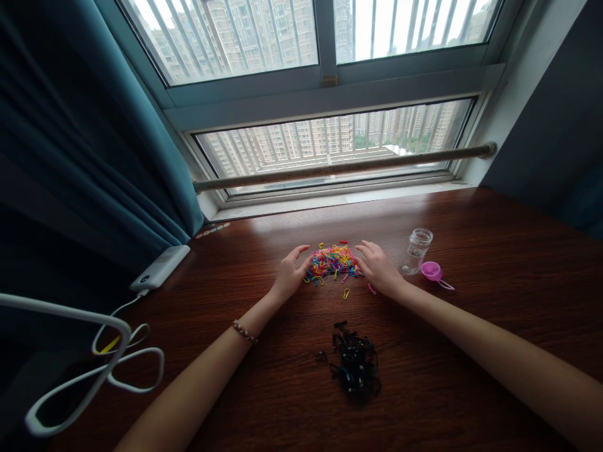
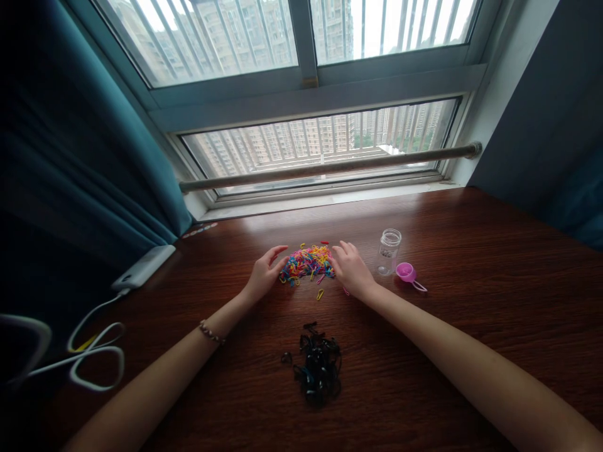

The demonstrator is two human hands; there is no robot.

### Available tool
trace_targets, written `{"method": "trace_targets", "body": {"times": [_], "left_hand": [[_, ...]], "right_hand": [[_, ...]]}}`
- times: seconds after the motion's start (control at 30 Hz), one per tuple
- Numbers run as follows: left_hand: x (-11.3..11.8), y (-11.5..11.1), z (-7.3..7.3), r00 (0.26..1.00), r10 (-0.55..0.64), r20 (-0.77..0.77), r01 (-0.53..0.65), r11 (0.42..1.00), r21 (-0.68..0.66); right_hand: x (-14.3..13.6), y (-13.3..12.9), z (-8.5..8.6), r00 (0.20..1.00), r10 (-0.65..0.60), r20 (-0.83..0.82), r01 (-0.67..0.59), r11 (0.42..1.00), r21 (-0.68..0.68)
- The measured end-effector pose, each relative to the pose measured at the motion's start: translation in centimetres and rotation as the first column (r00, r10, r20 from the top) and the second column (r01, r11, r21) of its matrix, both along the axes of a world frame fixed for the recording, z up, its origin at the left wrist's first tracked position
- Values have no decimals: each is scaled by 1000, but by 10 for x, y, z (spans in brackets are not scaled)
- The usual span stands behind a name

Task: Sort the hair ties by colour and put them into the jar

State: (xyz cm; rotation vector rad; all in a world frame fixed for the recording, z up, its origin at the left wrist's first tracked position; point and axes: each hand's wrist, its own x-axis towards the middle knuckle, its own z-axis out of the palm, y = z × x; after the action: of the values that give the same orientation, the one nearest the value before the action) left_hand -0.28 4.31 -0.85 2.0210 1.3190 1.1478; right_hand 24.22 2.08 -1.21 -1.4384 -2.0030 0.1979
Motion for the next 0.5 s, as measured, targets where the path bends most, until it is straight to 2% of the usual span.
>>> {"method": "trace_targets", "body": {"times": [0.07, 0.1, 0.2, 0.27, 0.3, 0.4, 0.5], "left_hand": [[-1, -14, -3, 996, 57, -64, -55, 998, 37], [0, -21, -4, 994, 71, -87, -67, 996, 54], [5, -43, -4, 986, 40, -159, -26, 995, 92], [8, -57, -1, 976, -16, -216, 42, 992, 120], [8, -64, 1, 970, -42, -241, 77, 988, 136], [5, -80, 4, 951, -108, -289, 169, 967, 193], [1, -89, 3, 934, -172, -312, 255, 934, 251]], "right_hand": [[4, -15, -5, 990, -81, 119, 86, 996, -34], [6, -22, -6, 986, -77, 150, 85, 995, -44], [11, -41, 3, 987, 68, 145, -71, 997, 18], [18, -55, 17, 980, 154, 125, -172, 974, 147], [23, -61, 24, 983, 146, 114, -168, 961, 222], [44, -75, 40, 998, -48, 28, 34, 923, 382], [67, -74, 41, 965, -255, -66, 257, 860, 441]]}}
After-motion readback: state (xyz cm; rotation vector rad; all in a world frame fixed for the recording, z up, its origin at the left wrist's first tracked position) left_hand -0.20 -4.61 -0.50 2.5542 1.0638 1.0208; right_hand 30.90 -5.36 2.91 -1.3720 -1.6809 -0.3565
